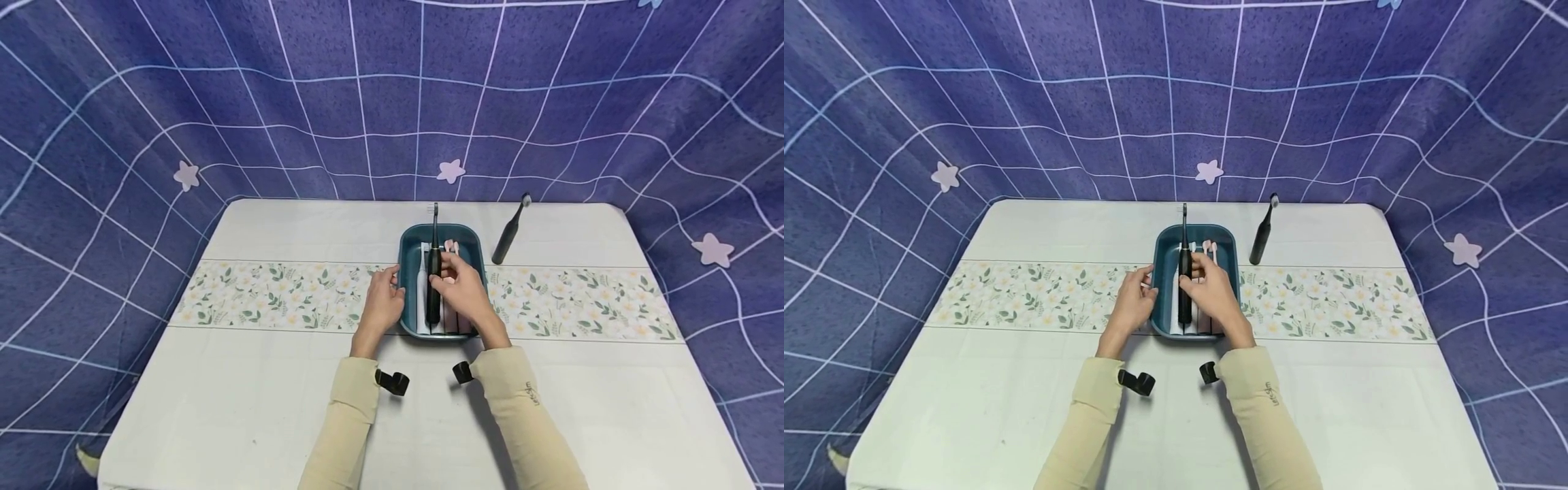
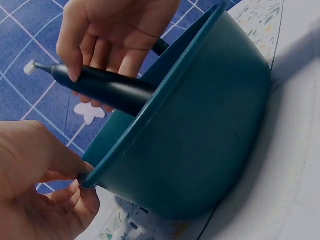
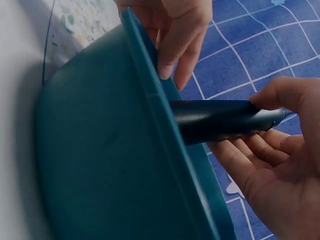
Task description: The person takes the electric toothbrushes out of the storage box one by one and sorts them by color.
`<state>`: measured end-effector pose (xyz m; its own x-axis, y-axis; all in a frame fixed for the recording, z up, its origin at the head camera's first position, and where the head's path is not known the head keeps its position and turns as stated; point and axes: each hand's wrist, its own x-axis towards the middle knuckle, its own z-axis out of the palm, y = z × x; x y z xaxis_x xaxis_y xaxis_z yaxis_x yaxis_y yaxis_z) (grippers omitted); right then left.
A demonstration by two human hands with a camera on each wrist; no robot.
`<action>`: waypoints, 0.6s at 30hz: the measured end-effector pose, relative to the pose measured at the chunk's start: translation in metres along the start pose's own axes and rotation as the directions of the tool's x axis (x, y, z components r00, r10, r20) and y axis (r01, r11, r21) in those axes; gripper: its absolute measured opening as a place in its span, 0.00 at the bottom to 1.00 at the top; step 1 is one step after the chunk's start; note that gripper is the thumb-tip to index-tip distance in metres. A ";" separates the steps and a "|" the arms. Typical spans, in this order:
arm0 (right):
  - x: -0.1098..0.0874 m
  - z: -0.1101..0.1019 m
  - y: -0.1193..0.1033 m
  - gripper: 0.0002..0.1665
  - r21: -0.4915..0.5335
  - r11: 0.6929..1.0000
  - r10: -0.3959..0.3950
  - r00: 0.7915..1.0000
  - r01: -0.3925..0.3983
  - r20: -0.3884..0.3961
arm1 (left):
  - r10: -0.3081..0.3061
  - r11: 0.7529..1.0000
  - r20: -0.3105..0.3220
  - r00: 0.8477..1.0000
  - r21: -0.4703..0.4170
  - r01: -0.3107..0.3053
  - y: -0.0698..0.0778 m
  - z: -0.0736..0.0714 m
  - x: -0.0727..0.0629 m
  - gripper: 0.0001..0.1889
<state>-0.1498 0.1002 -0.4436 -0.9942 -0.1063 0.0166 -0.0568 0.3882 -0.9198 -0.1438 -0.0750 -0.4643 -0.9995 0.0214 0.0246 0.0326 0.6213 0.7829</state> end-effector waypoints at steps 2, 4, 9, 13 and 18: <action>-0.001 -0.002 -0.001 0.26 0.004 1.000 -0.006 1.000 0.006 -0.011 | -0.003 1.000 0.001 1.000 0.002 0.003 0.000 0.000 0.000 0.24; -0.001 -0.004 -0.002 0.24 0.017 1.000 -0.012 1.000 0.013 -0.027 | -0.002 1.000 0.001 1.000 0.003 0.002 0.000 0.000 0.000 0.24; -0.004 -0.010 -0.003 0.21 0.073 0.997 -0.036 0.998 0.039 -0.048 | -0.004 1.000 0.006 1.000 -0.001 0.004 0.001 0.000 0.000 0.24; -0.007 -0.017 -0.003 0.20 0.128 0.990 -0.053 0.997 0.060 -0.054 | -0.005 1.000 0.002 1.000 -0.001 0.005 0.001 0.000 0.000 0.24; -0.015 -0.029 -0.010 0.19 0.173 0.982 -0.065 0.995 0.076 -0.070 | -0.012 1.000 -0.003 1.000 0.000 0.012 0.002 0.000 0.000 0.24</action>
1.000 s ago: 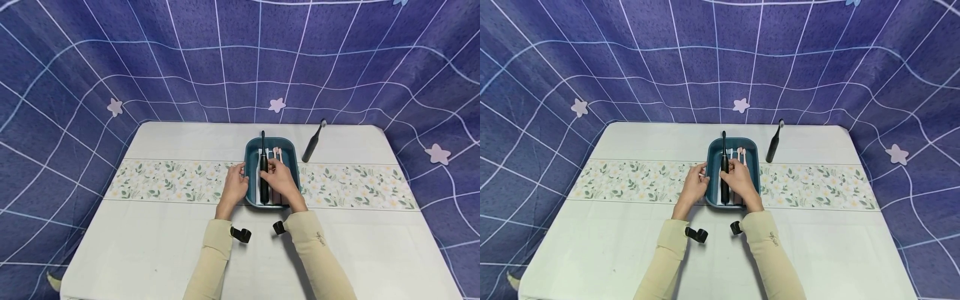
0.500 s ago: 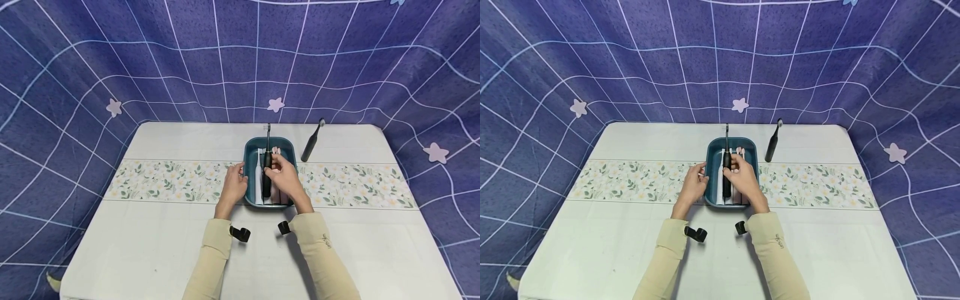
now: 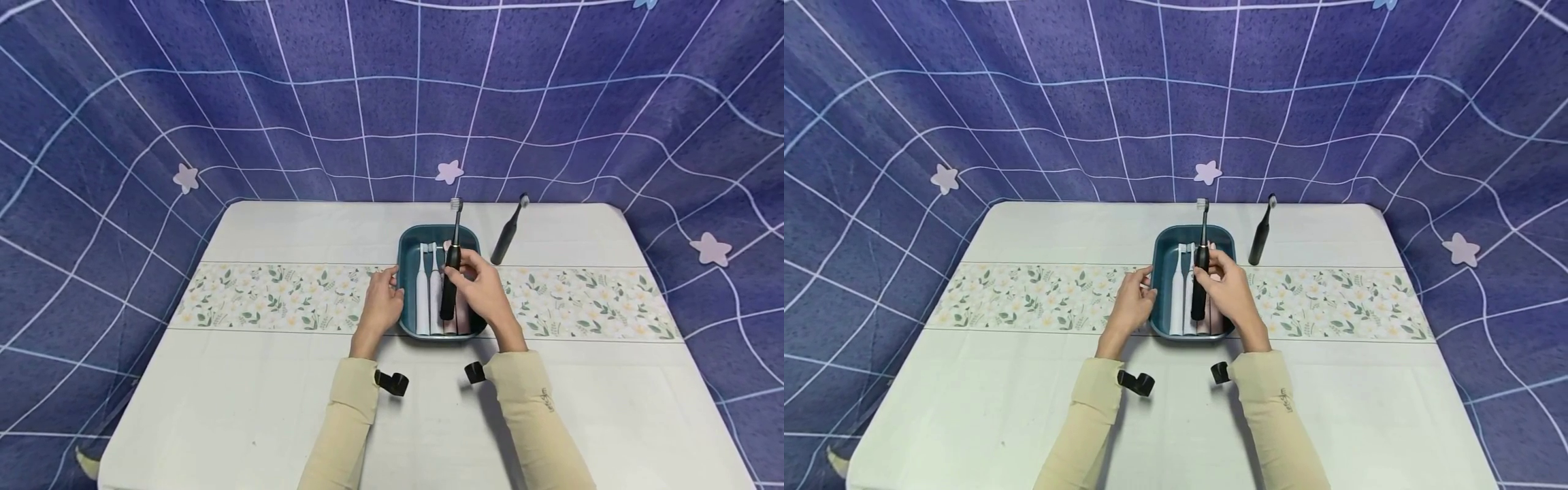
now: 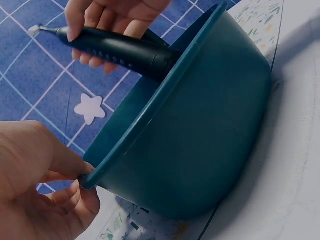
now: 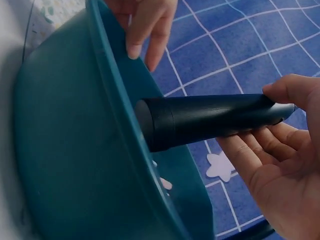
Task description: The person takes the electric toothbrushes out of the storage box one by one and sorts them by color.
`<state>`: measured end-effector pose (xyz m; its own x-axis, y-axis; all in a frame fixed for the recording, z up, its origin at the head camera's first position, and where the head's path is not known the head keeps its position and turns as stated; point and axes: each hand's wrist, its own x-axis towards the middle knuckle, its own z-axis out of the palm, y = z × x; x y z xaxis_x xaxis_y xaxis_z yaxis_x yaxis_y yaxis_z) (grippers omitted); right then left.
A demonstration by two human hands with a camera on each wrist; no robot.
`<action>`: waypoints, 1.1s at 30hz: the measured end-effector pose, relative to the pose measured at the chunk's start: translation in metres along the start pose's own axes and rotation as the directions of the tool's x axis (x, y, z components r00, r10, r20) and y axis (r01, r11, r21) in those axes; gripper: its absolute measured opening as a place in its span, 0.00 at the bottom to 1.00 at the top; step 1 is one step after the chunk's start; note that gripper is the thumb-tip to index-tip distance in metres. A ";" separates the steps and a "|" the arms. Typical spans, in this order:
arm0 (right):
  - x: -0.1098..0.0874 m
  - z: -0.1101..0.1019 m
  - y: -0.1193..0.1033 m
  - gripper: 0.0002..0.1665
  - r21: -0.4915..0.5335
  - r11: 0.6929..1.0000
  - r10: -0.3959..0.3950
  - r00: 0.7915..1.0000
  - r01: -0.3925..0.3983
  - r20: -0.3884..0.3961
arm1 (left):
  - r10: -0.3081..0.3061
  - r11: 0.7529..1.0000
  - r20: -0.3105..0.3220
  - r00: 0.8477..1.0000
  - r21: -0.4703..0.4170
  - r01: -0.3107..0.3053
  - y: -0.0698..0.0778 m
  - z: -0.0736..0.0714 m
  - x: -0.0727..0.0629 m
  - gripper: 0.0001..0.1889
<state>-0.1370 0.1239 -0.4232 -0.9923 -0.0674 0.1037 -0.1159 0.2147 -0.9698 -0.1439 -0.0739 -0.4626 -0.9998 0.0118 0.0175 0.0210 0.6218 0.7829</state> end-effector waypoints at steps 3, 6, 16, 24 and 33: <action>-0.001 -0.006 0.005 0.19 -0.003 1.000 -0.025 0.999 0.025 -0.025 | -0.002 1.000 0.005 1.000 0.000 0.002 0.000 0.000 0.000 0.24; -0.001 -0.012 0.009 0.18 -0.004 0.999 -0.044 0.997 0.044 -0.059 | 0.001 1.000 0.009 1.000 0.003 -0.001 0.000 0.000 0.000 0.24; -0.013 -0.034 -0.021 0.17 0.030 0.995 -0.089 0.988 0.094 -0.126 | 0.011 1.000 -0.005 1.000 -0.002 -0.011 0.000 0.000 0.000 0.24; -0.010 -0.052 0.004 0.18 0.096 0.988 -0.103 0.982 0.119 -0.159 | 0.004 1.000 -0.003 1.000 0.000 -0.004 -0.001 0.000 0.000 0.24; -0.012 -0.073 0.017 0.18 0.144 0.978 -0.110 0.961 0.150 -0.253 | 0.005 1.000 -0.001 1.000 -0.004 -0.005 0.000 0.000 0.000 0.24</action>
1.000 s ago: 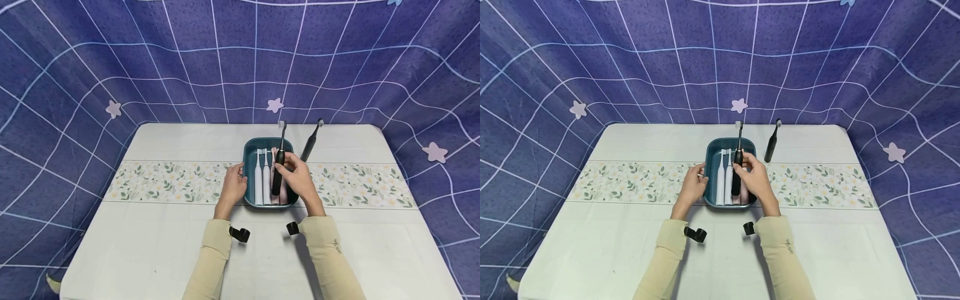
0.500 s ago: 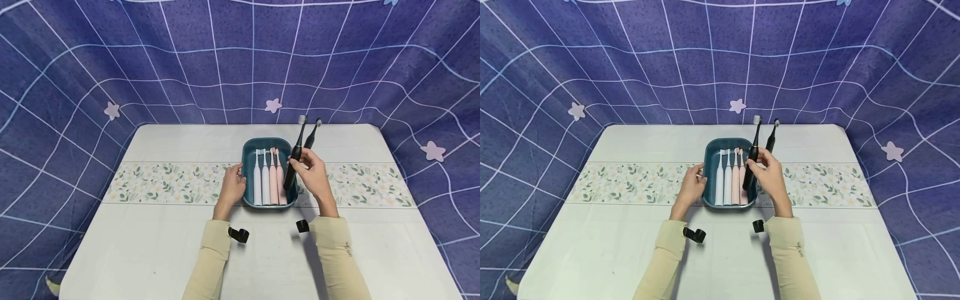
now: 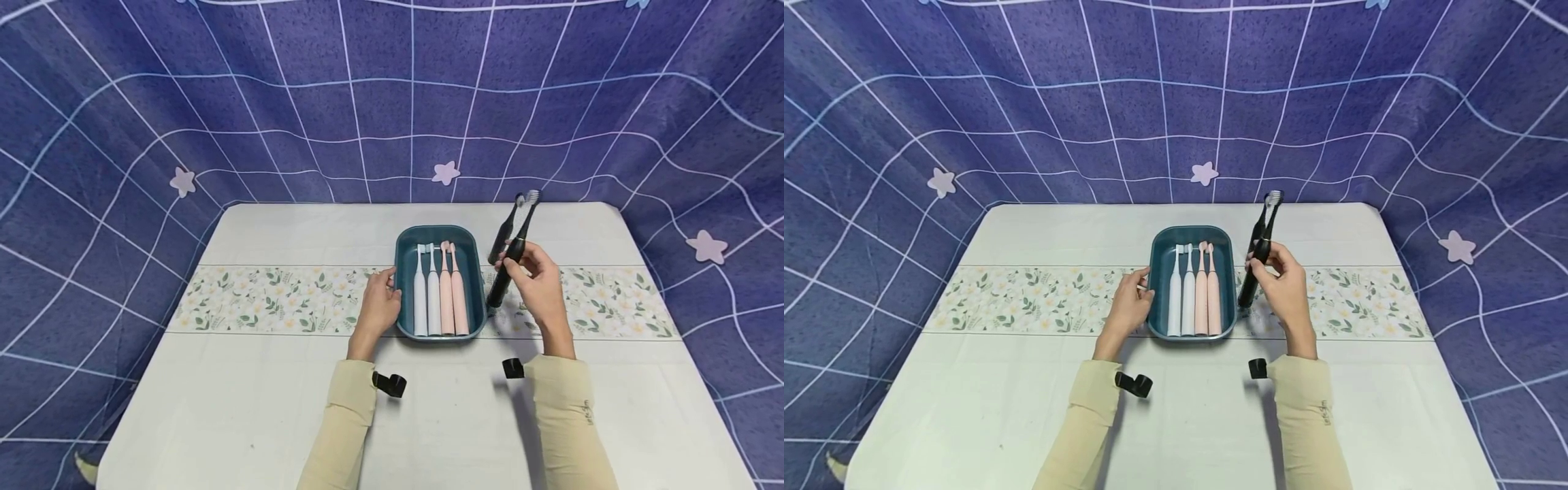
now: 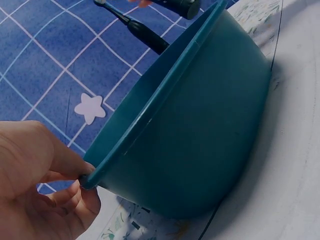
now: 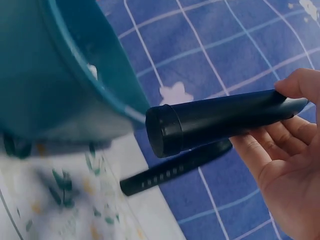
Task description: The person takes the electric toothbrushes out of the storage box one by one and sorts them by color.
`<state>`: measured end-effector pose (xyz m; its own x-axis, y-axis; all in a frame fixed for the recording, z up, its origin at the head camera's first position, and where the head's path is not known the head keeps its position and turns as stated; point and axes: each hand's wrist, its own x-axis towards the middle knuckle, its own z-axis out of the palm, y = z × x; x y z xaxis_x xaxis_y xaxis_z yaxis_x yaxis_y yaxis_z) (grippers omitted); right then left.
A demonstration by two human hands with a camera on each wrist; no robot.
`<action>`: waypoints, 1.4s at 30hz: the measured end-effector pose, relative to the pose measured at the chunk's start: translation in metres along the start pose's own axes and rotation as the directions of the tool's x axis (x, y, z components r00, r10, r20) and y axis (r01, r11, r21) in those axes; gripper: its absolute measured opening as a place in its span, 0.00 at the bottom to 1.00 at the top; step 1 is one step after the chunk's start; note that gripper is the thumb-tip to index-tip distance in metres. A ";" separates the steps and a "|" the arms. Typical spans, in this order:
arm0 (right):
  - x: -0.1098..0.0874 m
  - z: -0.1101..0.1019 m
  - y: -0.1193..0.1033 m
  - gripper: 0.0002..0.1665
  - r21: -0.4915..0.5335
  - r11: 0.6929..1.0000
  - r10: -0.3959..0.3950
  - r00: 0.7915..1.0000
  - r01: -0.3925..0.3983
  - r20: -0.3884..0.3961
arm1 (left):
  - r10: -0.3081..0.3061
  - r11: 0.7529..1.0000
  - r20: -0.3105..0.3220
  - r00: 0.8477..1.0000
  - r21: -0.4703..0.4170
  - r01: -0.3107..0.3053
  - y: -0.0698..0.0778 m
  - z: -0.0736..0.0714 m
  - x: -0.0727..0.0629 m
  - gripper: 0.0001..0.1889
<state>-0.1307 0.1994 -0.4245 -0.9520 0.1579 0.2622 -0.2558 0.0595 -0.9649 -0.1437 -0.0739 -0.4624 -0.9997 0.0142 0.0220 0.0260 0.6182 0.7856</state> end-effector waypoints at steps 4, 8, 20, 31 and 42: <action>0.004 -0.012 0.007 0.16 0.052 0.999 -0.011 0.998 0.014 -0.056 | 0.005 1.000 -0.002 1.000 0.001 -0.005 0.001 0.000 0.000 0.24; 0.012 -0.022 0.017 0.16 0.051 0.999 -0.007 0.995 0.012 -0.096 | -0.003 1.000 -0.002 1.000 0.002 0.003 0.001 0.000 0.000 0.24; 0.030 -0.030 0.017 0.17 -0.116 0.993 0.028 0.995 -0.039 -0.094 | -0.017 1.000 0.003 1.000 0.014 0.017 0.001 0.001 0.001 0.24; 0.048 -0.039 0.032 0.17 -0.153 0.987 0.033 0.994 -0.049 -0.109 | -0.015 1.000 0.001 1.000 0.017 0.015 0.001 0.002 0.000 0.24; 0.056 -0.035 0.043 0.17 -0.096 0.995 -0.002 0.991 -0.011 -0.133 | -0.003 1.000 -0.003 1.000 0.014 0.003 0.002 0.001 -0.002 0.24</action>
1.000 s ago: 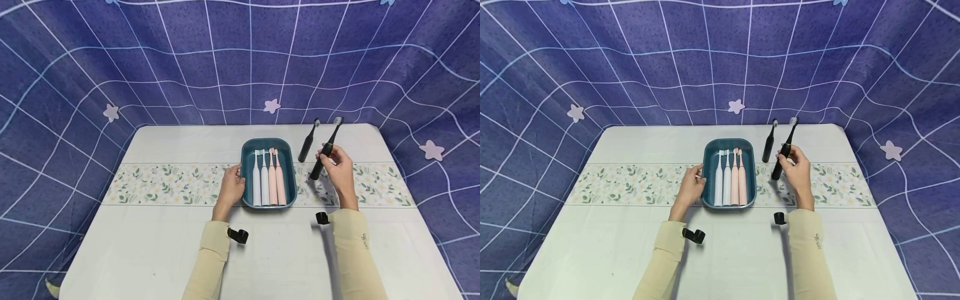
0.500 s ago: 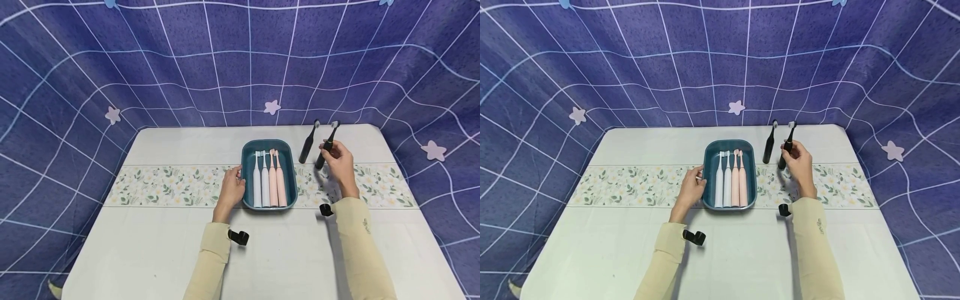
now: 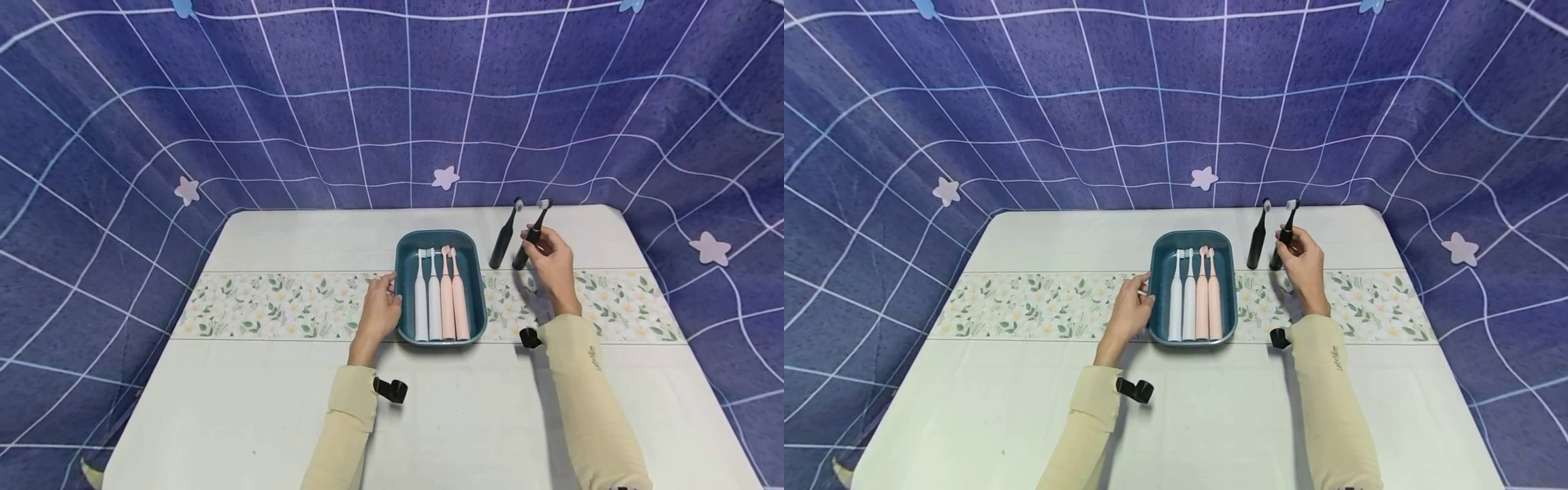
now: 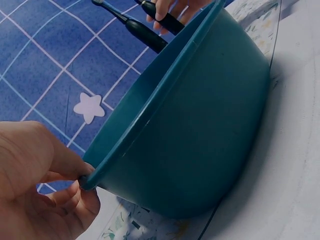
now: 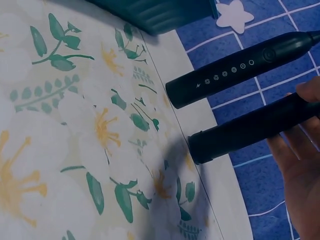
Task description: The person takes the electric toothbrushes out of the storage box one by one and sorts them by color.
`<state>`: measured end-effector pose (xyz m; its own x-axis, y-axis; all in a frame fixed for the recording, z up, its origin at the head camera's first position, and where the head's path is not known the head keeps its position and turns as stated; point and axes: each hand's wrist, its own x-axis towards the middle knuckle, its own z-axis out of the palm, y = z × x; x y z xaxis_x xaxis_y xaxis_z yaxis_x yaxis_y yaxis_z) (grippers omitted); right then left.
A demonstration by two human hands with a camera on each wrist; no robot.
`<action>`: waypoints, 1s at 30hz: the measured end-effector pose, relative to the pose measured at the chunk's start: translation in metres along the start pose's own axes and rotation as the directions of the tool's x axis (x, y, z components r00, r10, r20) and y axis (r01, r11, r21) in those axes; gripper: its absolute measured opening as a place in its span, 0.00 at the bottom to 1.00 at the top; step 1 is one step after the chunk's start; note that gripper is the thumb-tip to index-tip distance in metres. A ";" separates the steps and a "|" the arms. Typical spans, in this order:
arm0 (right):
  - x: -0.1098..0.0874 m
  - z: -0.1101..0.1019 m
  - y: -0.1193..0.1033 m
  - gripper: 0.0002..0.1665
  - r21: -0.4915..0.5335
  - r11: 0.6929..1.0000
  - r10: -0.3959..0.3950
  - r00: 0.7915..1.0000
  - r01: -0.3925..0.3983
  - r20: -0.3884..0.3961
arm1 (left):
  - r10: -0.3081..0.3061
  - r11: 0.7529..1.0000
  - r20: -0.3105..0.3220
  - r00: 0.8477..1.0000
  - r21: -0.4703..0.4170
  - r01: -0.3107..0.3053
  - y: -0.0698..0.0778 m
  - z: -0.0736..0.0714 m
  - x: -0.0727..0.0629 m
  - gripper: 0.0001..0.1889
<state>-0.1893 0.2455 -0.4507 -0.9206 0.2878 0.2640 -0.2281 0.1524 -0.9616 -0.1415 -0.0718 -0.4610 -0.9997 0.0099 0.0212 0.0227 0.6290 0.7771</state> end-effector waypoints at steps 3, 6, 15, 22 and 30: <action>0.002 0.000 0.003 0.17 0.012 1.000 0.008 1.000 -0.008 0.001 | 0.002 1.000 0.002 1.000 0.000 -0.002 0.000 0.001 0.000 0.24; 0.003 0.000 0.004 0.17 0.014 1.000 0.026 1.000 -0.026 0.004 | 0.002 1.000 0.006 1.000 -0.002 -0.002 0.000 0.001 0.000 0.24; 0.007 -0.001 0.002 0.18 -0.022 0.999 0.048 0.998 -0.047 0.032 | 0.004 1.000 0.006 1.000 -0.001 -0.004 0.000 0.000 0.000 0.24; 0.006 -0.001 -0.002 0.19 -0.085 0.995 0.057 0.997 -0.054 0.042 | 0.012 1.000 -0.002 1.000 0.012 -0.012 0.000 0.000 0.000 0.24; 0.002 -0.002 -0.003 0.24 -0.121 0.988 0.098 0.994 -0.092 0.045 | -0.001 1.000 0.002 1.000 0.011 0.001 0.000 -0.001 0.000 0.24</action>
<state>-0.1898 0.2478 -0.4473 -0.9517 0.2587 0.1653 -0.1027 0.2389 -0.9656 -0.1415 -0.0722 -0.4604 -0.9998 0.0104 0.0193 0.0215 0.6373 0.7704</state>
